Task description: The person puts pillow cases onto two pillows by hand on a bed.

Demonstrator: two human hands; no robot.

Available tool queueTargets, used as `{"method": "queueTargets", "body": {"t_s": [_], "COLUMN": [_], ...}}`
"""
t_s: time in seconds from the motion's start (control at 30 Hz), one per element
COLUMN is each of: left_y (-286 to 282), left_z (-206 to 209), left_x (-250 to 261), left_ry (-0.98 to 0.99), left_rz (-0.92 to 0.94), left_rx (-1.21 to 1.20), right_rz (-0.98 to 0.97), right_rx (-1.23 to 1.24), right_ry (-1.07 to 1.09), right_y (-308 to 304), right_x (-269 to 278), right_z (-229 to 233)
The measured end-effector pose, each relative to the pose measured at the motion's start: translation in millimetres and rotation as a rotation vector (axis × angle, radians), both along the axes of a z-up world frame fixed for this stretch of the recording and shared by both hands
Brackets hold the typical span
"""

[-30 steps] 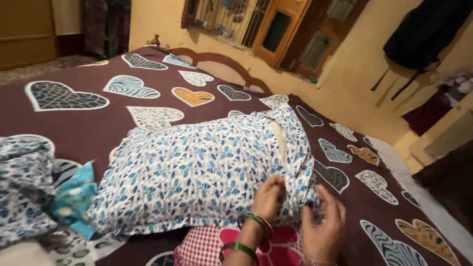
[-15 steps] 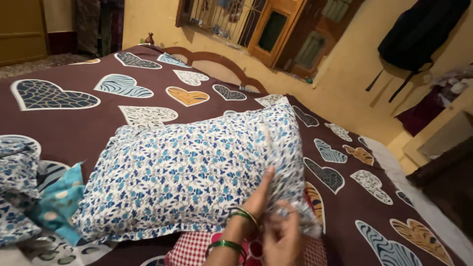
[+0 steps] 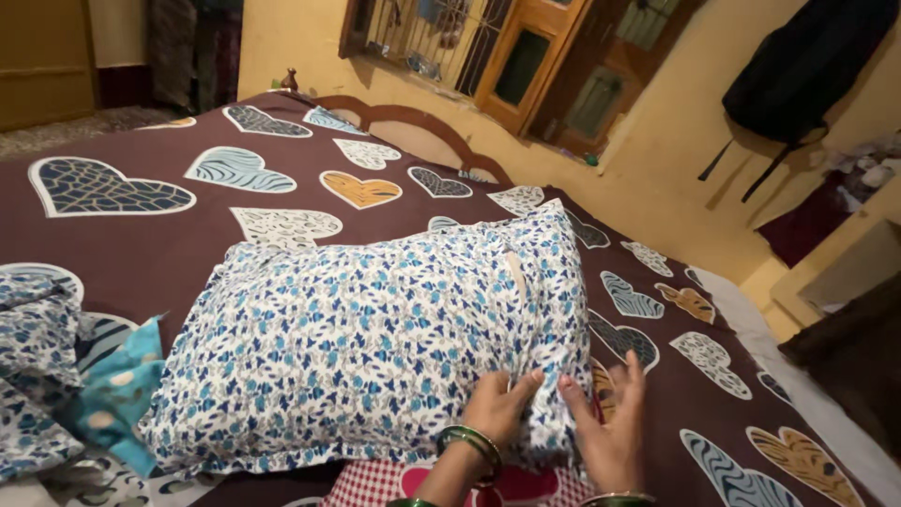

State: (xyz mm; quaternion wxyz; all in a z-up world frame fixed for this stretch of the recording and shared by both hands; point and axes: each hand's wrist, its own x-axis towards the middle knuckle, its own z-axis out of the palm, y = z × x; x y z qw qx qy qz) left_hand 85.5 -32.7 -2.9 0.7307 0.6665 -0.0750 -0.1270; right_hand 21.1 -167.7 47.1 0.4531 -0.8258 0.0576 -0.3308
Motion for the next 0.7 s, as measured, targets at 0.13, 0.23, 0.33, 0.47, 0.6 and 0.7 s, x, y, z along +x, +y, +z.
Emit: {"method": "queueTargets", "body": {"t_s": [0.13, 0.23, 0.33, 0.47, 0.6, 0.7], "left_y": [23, 24, 22, 30, 33, 29], "left_z": [62, 107, 107, 69, 77, 104], "left_x": [3, 6, 2, -11, -19, -13], "left_ry": [-0.063, -0.28, -0.338, -0.234, -0.167, -0.413], "left_rz": [-0.154, 0.227, 0.358, 0.354, 0.282, 0.43], "left_rx": [0.341, 0.468, 0.451, 0.348, 0.295, 0.228], "right_rz": [0.009, 0.115, 0.167, 0.062, 0.004, 0.166], "right_rx": [0.244, 0.208, 0.056, -0.348, -0.723, -0.648], "right_ry": [0.313, 0.203, 0.142, 0.232, 0.05, -0.048], "right_y": [-10, -10, -20, -32, -32, 0], "right_x": [4, -5, -6, 1, 8, 42], "right_z": [18, 20, 25, 42, 60, 45]}}
